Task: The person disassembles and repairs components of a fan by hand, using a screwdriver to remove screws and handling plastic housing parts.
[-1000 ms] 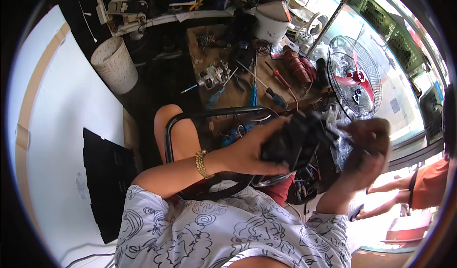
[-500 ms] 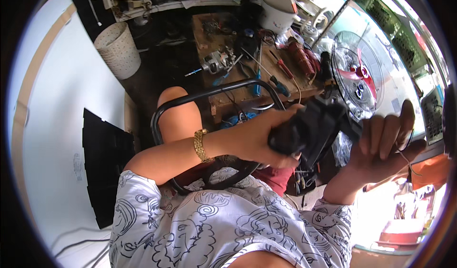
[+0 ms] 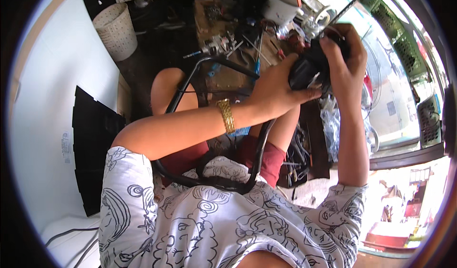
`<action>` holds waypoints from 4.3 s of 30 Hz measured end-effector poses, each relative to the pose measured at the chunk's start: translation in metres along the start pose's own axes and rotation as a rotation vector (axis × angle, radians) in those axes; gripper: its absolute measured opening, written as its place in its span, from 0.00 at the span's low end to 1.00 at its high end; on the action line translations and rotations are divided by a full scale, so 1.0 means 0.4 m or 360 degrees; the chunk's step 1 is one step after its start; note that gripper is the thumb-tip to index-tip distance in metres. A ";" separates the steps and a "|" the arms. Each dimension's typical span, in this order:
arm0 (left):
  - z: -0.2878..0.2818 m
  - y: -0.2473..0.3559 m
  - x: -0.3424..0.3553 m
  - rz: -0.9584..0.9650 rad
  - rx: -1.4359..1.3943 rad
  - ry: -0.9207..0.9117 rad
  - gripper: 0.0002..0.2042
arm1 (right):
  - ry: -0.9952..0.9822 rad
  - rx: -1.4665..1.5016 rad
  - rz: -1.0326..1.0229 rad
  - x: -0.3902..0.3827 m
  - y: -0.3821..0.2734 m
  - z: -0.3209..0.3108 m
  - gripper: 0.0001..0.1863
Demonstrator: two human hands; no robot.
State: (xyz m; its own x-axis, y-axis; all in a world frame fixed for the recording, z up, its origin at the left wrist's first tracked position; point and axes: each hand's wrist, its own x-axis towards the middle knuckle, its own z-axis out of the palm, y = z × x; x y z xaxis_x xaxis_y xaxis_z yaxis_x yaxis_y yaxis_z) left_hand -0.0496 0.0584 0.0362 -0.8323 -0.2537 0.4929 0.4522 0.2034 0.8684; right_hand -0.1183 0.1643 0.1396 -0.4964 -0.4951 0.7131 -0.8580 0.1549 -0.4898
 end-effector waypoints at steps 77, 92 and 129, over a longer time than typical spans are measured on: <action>-0.024 -0.003 0.235 0.0070 -0.1039 0.0060 0.14 | -0.0033 0.1180 0.0662 -0.152 0.168 0.141 0.40; 0.002 -0.038 0.265 0.0310 -0.0784 -0.0137 0.15 | 0.0328 0.0997 0.0684 -0.149 0.148 0.152 0.31; -0.006 -0.038 0.246 0.0498 -0.0840 0.0086 0.17 | 0.0359 0.0876 0.0624 -0.144 0.203 0.153 0.24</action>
State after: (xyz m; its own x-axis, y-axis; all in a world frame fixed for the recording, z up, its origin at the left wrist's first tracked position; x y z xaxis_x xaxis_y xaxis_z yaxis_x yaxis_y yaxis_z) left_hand -0.1376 0.0280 0.0716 -0.6231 -0.3080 0.7189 0.7817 -0.2161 0.5850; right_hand -0.1515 0.1531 0.0281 -0.8212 -0.2928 0.4898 -0.4489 -0.1985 -0.8713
